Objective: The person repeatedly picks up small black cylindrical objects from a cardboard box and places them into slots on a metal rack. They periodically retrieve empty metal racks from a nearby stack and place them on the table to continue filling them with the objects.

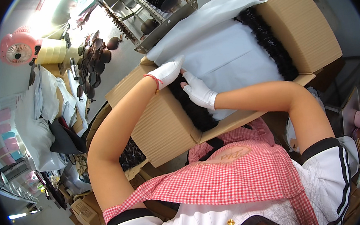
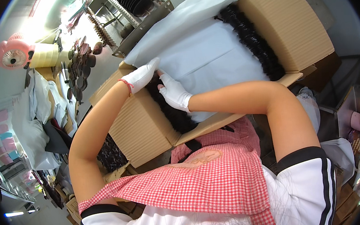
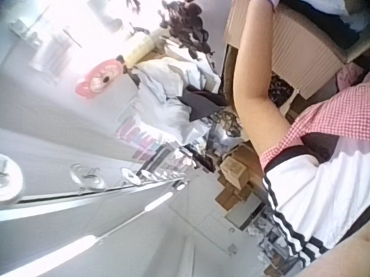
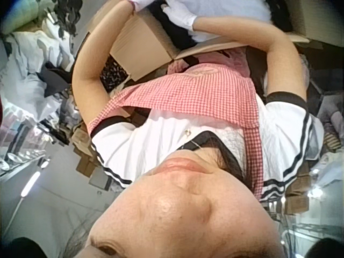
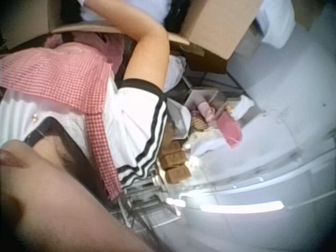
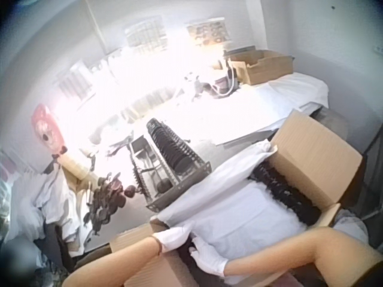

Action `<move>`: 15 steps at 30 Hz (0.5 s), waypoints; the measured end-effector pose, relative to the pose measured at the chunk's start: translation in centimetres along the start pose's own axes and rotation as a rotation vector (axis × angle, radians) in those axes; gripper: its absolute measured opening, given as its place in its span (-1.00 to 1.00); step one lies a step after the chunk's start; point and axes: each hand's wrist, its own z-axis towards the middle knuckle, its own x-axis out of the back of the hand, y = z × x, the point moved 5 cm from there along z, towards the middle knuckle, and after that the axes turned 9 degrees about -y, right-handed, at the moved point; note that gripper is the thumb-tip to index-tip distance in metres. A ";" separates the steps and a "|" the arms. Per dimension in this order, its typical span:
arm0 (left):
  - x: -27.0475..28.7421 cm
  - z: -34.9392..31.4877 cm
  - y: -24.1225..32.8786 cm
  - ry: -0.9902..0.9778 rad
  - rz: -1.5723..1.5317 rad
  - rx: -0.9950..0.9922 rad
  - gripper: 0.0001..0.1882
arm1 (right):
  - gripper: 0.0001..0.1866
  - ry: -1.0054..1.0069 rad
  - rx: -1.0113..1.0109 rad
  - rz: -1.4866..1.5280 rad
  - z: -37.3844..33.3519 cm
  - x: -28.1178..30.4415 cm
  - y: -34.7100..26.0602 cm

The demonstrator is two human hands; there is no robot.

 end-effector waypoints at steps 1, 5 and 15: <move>0.1 -0.1 -0.2 -0.021 -0.047 0.009 -0.28 | -0.40 -0.018 0.006 -0.069 0.0 -0.1 -0.1; -0.1 -0.1 -0.5 -0.048 -0.014 0.024 -0.22 | -0.35 -0.017 0.085 -0.170 0.4 -0.3 -0.8; 5.9 -7.2 7.6 0.245 0.262 -0.411 -0.65 | -0.51 0.053 0.464 -0.491 0.4 6.0 -6.5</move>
